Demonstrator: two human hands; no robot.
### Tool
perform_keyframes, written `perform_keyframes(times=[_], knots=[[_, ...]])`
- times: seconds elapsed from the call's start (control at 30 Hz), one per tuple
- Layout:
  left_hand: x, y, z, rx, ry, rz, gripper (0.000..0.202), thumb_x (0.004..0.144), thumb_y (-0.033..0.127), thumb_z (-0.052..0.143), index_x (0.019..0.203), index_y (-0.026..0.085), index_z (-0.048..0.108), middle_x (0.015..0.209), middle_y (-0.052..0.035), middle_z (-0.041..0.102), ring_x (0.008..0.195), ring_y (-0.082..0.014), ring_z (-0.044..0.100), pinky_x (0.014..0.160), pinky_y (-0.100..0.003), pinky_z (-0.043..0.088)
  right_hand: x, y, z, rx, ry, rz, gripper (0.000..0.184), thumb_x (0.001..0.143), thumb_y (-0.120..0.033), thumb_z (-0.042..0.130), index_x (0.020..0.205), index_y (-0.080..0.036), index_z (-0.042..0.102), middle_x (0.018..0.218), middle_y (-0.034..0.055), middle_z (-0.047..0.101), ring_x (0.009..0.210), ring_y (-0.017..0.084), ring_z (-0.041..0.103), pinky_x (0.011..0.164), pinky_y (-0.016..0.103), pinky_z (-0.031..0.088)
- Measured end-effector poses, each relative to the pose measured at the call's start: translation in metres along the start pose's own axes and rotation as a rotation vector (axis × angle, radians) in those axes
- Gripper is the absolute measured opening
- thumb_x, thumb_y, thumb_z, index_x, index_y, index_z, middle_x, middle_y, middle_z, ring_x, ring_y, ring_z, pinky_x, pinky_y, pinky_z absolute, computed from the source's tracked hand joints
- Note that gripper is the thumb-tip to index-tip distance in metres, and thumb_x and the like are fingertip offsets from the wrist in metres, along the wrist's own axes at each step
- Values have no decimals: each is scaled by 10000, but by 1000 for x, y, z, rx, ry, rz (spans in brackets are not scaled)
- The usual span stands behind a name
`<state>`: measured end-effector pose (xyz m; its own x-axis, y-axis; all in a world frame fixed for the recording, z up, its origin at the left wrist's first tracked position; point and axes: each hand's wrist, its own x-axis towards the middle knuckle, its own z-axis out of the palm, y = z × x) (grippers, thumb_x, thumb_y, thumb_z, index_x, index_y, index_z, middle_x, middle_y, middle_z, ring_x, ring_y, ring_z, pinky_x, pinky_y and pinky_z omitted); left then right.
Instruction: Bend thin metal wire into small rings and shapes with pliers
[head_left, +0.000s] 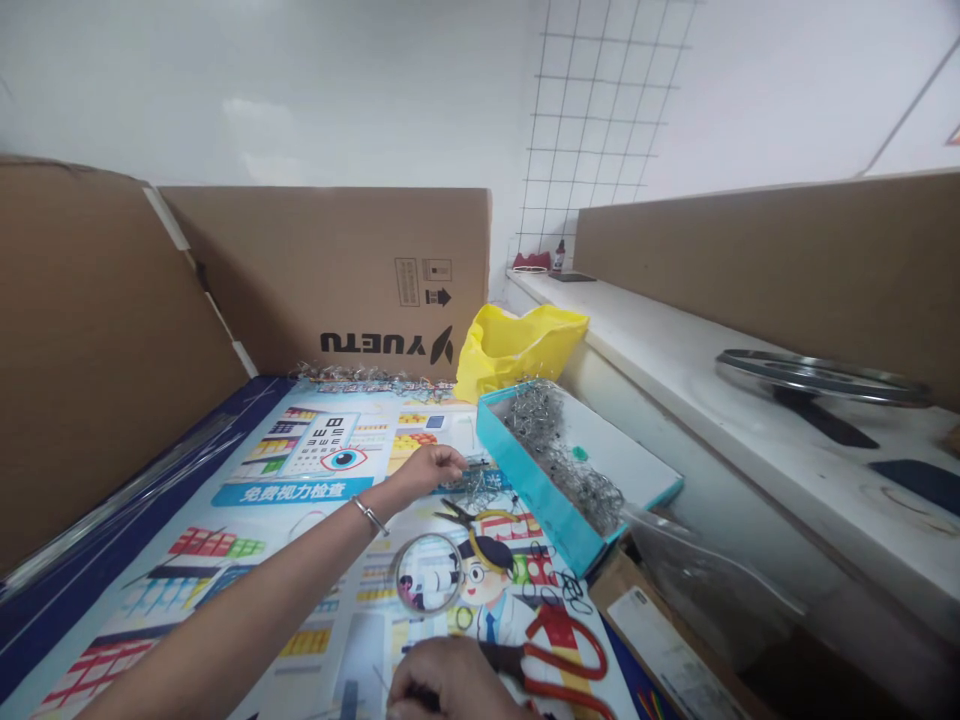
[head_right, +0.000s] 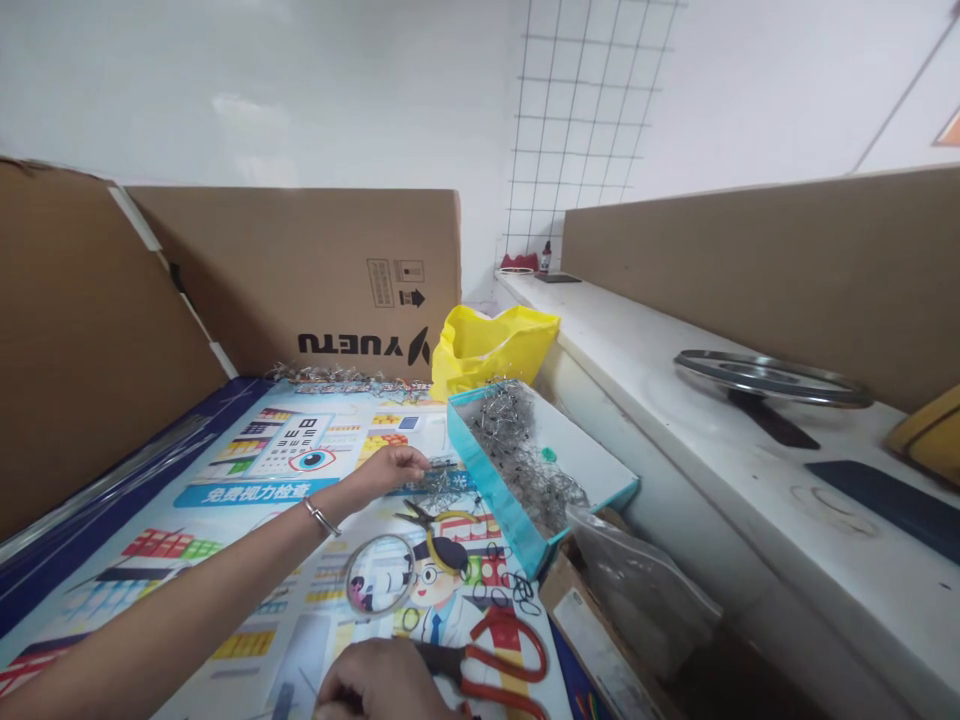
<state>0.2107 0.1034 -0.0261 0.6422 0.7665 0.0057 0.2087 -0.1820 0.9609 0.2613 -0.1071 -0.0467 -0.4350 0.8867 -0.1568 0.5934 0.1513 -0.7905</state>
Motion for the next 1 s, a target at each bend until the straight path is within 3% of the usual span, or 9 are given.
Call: perform_keyframes(times=[0.2, 0.5, 0.73, 0.9, 1.0], knots=[[1, 9, -1, -30, 67, 50, 198, 666, 264, 655, 831, 162, 696, 813, -24, 688, 755, -151, 605, 712, -254, 447, 1, -1, -1, -18, -51, 19, 200, 761, -223, 601, 905, -200, 738, 827, -7, 724, 672, 86, 604, 576, 120, 369], [6, 5, 5, 26, 61, 52, 192, 655, 275, 656, 793, 146, 688, 733, -27, 686, 698, -160, 609, 672, -269, 460, -2, -3, -1, -5, 13, -10, 207, 763, -236, 588, 898, -163, 727, 816, 26, 720, 683, 105, 615, 579, 140, 379], [28, 12, 12, 148, 102, 85, 95, 637, 194, 651, 722, 159, 673, 739, -11, 680, 720, -159, 608, 683, -258, 461, -1, 10, 8, 2, 89, -104, 178, 737, -188, 607, 872, -155, 719, 789, 17, 717, 682, 97, 615, 584, 134, 373], [38, 11, 26, 192, 102, 83, 219, 702, 199, 595, 909, 152, 648, 721, -10, 669, 622, -138, 598, 590, -241, 470, -3, 8, 7, 7, 94, -102, 155, 751, -207, 609, 868, -168, 703, 801, 4, 714, 699, 96, 614, 601, 133, 378], [31, 12, 22, 246, 114, 103, 281, 716, 193, 575, 989, 161, 634, 772, -18, 673, 668, -142, 602, 621, -244, 473, -3, 7, 7, 7, 74, -87, 145, 756, -214, 613, 861, -178, 705, 806, -2, 713, 694, 94, 609, 602, 136, 377]])
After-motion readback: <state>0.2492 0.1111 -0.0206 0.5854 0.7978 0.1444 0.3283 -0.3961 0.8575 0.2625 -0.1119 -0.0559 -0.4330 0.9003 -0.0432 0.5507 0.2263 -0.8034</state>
